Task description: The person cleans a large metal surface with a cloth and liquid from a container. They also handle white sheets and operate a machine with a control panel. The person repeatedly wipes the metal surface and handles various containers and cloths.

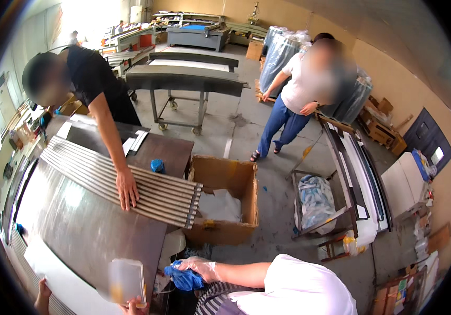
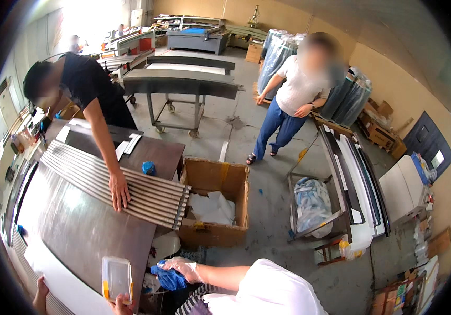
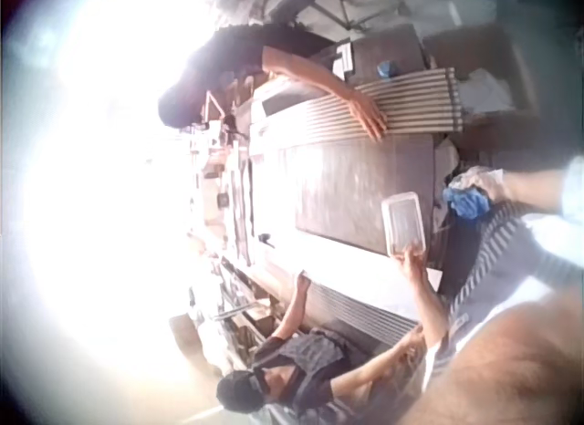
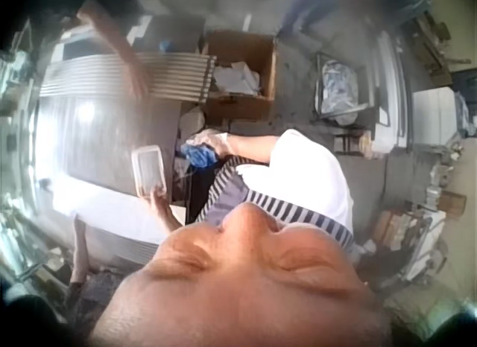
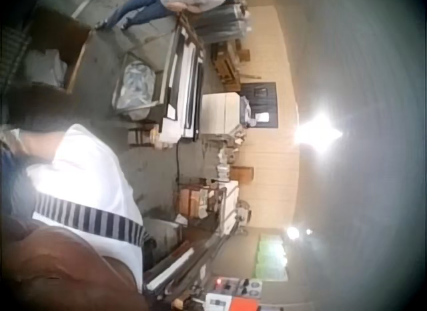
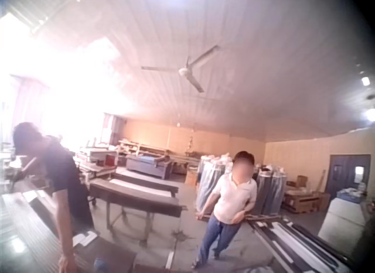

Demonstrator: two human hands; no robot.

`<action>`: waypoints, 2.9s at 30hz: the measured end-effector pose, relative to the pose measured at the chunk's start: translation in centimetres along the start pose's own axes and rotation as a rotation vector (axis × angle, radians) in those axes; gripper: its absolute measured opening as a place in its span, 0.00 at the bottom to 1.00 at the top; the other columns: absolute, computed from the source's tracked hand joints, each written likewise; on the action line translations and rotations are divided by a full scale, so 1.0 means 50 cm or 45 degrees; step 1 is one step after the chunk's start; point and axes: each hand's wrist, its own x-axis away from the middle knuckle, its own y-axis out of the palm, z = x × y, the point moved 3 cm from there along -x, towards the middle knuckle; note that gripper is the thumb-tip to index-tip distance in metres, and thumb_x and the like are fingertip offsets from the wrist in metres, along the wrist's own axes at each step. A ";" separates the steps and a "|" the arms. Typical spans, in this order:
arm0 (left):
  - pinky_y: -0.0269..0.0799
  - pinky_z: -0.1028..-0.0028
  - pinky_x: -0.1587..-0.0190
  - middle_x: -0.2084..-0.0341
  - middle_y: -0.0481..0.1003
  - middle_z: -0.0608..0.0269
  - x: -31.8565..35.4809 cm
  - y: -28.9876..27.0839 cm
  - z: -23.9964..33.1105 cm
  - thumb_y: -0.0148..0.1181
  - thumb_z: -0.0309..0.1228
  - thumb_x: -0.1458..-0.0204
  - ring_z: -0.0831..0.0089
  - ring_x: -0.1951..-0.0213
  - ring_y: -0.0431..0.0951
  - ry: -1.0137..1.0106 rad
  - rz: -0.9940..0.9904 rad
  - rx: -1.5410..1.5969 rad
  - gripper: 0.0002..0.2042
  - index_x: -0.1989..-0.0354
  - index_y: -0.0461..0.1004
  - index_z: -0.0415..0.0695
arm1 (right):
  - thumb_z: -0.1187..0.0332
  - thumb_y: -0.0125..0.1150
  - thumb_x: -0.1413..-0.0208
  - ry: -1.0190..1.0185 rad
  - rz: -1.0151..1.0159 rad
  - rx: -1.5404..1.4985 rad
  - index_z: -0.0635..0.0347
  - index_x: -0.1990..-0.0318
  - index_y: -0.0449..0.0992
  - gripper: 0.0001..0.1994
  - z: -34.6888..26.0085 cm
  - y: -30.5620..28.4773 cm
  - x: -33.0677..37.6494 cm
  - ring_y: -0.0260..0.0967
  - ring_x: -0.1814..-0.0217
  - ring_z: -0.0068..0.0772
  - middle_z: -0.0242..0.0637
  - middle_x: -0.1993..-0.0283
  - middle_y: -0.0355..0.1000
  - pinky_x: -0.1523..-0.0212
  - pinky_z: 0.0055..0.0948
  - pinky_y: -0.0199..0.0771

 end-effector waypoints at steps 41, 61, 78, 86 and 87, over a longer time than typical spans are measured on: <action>0.79 0.69 0.65 0.58 0.67 0.58 -0.113 0.017 -0.017 0.69 0.28 0.57 0.68 0.58 0.73 0.000 0.342 -0.064 0.41 0.32 0.55 0.55 | 0.77 0.64 0.49 -0.966 -0.106 1.794 0.57 0.44 0.74 0.22 -0.234 0.234 -0.246 0.70 0.43 0.35 0.39 0.46 0.71 0.43 0.30 0.71; 0.82 0.65 0.64 0.57 0.67 0.58 -0.128 0.045 -0.055 0.68 0.27 0.55 0.68 0.58 0.77 0.034 0.449 0.067 0.39 0.33 0.55 0.57 | 0.75 0.66 0.50 -0.899 -0.375 2.207 0.55 0.41 0.72 0.26 -0.205 0.254 -0.378 0.71 0.44 0.46 0.46 0.43 0.72 0.41 0.35 0.70; 0.82 0.59 0.58 0.54 0.64 0.55 -0.099 0.018 -0.080 0.65 0.29 0.54 0.56 0.51 0.77 0.009 0.518 0.241 0.40 0.31 0.52 0.54 | 0.61 0.69 0.53 -1.340 0.129 2.928 0.65 0.39 0.69 0.33 -0.222 0.076 -0.411 0.61 0.36 0.50 0.45 0.37 0.67 0.35 0.44 0.61; 0.81 0.59 0.55 0.55 0.66 0.57 -0.069 0.022 -0.067 0.63 0.25 0.54 0.58 0.51 0.77 0.030 0.489 0.308 0.38 0.33 0.54 0.53 | 0.66 0.63 0.49 -1.554 0.247 3.068 0.70 0.40 0.68 0.28 -0.254 0.023 -0.559 0.65 0.39 0.47 0.48 0.37 0.67 0.37 0.38 0.65; 0.81 0.59 0.55 0.55 0.66 0.58 -0.068 0.023 -0.065 0.63 0.25 0.54 0.58 0.51 0.77 0.029 0.480 0.310 0.38 0.33 0.53 0.52 | 0.66 0.63 0.49 -1.520 0.333 3.067 0.71 0.40 0.68 0.29 -0.265 0.034 -0.584 0.65 0.40 0.48 0.49 0.37 0.67 0.37 0.38 0.65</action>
